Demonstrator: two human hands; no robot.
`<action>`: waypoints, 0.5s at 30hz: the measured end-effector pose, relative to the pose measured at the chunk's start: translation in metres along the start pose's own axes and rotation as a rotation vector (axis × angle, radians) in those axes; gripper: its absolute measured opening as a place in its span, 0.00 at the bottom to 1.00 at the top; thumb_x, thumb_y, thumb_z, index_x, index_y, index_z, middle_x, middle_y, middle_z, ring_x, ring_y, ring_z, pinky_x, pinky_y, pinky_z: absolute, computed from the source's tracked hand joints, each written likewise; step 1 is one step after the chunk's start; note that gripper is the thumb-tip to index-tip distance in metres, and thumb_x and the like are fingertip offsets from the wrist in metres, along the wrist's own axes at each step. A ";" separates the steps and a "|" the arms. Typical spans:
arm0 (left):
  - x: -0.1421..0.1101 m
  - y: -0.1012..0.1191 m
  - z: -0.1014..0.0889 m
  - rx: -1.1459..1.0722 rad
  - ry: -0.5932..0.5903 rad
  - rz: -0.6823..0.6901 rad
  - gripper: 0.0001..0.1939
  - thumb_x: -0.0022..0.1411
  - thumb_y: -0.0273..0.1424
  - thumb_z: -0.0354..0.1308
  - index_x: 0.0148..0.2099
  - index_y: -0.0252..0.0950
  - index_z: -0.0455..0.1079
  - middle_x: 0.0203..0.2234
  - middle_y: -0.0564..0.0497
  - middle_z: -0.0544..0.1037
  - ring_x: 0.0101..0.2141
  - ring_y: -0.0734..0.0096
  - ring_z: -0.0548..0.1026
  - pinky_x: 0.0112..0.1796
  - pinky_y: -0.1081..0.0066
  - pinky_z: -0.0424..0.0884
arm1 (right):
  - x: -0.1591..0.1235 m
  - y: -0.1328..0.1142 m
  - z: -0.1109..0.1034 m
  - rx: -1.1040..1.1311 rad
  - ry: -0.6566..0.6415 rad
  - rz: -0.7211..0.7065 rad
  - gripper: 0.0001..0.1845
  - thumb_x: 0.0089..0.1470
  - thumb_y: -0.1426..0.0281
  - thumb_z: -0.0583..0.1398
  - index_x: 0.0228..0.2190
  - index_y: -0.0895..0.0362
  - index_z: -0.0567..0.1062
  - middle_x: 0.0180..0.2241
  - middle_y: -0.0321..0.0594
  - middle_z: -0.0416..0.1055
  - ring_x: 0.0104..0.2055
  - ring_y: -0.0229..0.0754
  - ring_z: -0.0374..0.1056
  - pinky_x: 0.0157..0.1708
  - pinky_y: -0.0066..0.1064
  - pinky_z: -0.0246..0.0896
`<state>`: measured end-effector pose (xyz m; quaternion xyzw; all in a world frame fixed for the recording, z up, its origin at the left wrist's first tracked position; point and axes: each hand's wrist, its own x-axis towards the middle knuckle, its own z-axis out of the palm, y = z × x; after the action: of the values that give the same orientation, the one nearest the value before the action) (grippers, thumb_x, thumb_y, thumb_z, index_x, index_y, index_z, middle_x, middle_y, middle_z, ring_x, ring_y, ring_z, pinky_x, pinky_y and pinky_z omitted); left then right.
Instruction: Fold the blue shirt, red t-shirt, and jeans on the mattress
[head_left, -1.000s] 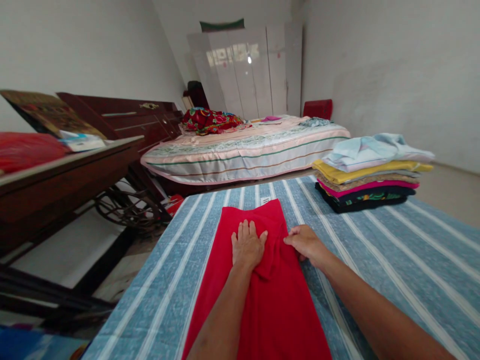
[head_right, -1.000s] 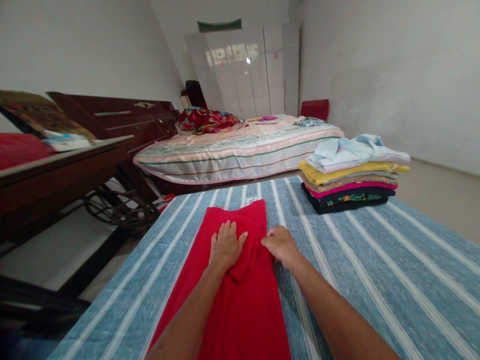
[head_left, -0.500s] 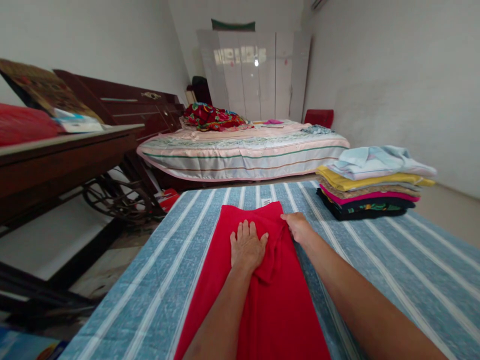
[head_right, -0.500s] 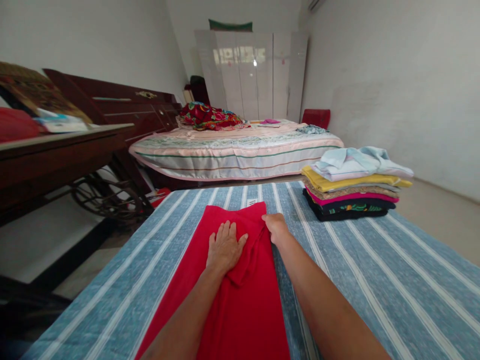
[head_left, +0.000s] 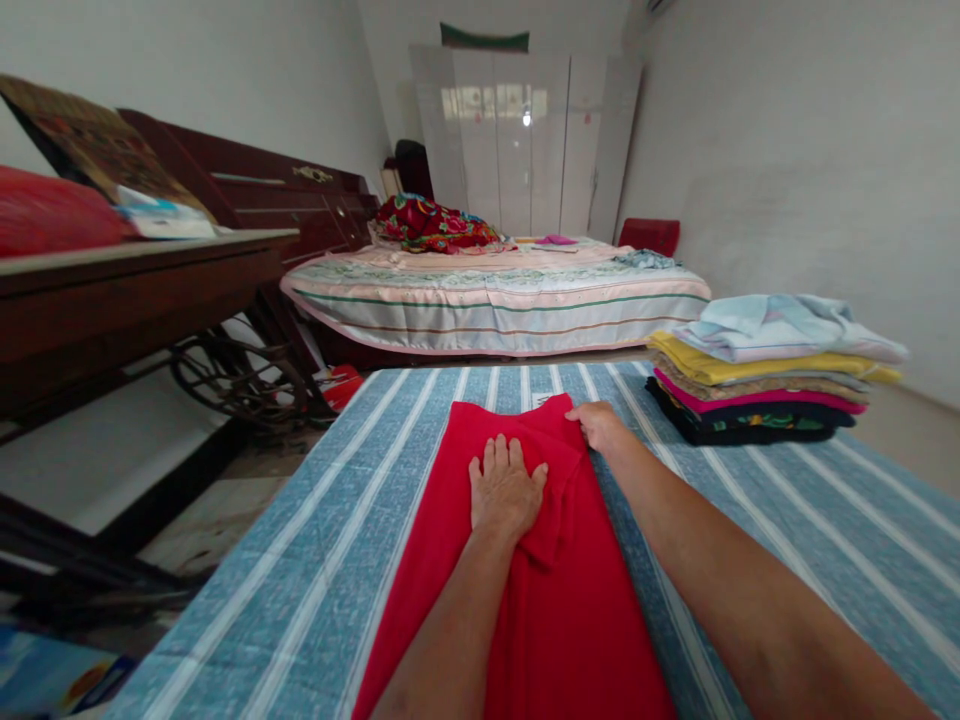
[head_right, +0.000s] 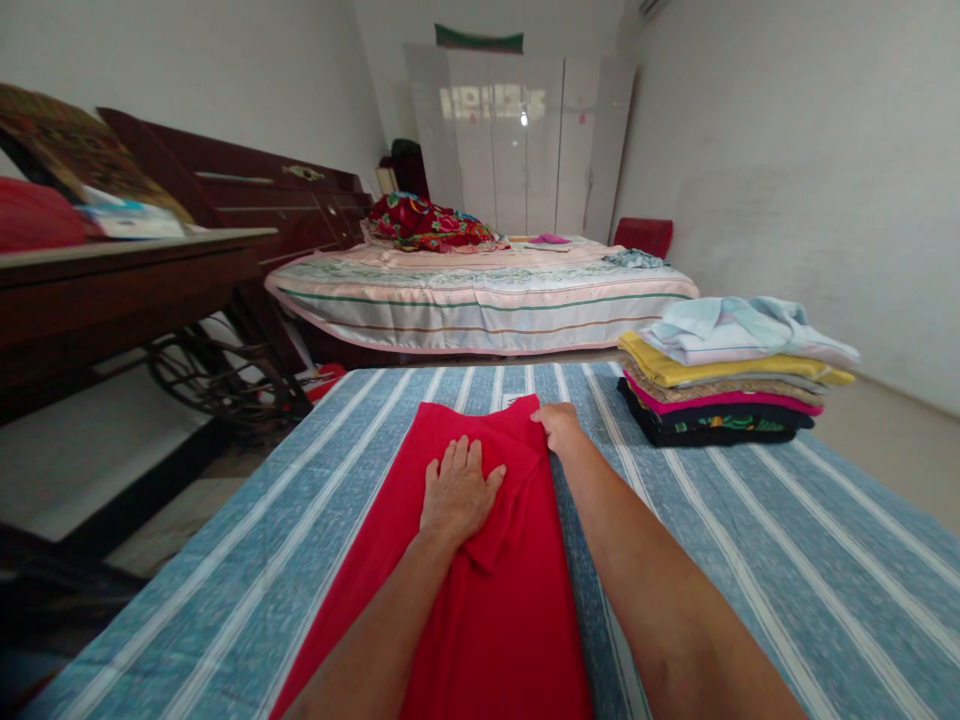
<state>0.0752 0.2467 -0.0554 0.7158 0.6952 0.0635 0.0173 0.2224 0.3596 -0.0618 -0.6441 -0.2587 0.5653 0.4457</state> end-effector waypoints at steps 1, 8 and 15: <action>0.000 0.000 0.000 0.002 0.009 0.001 0.33 0.63 0.46 0.38 0.64 0.30 0.52 0.63 0.41 0.52 0.62 0.56 0.49 0.58 0.51 0.48 | 0.001 -0.001 0.000 0.012 -0.006 -0.003 0.17 0.59 0.64 0.57 0.47 0.60 0.67 0.46 0.44 0.66 0.43 0.42 0.66 0.41 0.39 0.66; 0.000 0.000 0.002 0.004 0.008 -0.012 0.32 0.63 0.46 0.38 0.63 0.33 0.53 0.63 0.42 0.52 0.62 0.56 0.49 0.58 0.52 0.48 | 0.002 -0.002 0.004 0.108 -0.028 -0.091 0.13 0.59 0.65 0.56 0.43 0.61 0.69 0.39 0.41 0.69 0.35 0.37 0.68 0.34 0.33 0.68; -0.001 0.002 -0.004 -0.005 -0.029 -0.018 0.33 0.63 0.46 0.38 0.64 0.32 0.52 0.63 0.42 0.51 0.63 0.56 0.48 0.58 0.52 0.47 | -0.006 0.005 0.002 0.117 -0.034 -0.265 0.09 0.42 0.79 0.64 0.28 0.59 0.71 0.19 0.32 0.71 0.23 0.38 0.70 0.27 0.27 0.67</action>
<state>0.0771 0.2456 -0.0511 0.7103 0.7011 0.0549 0.0297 0.2182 0.3530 -0.0634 -0.5674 -0.3155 0.5266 0.5488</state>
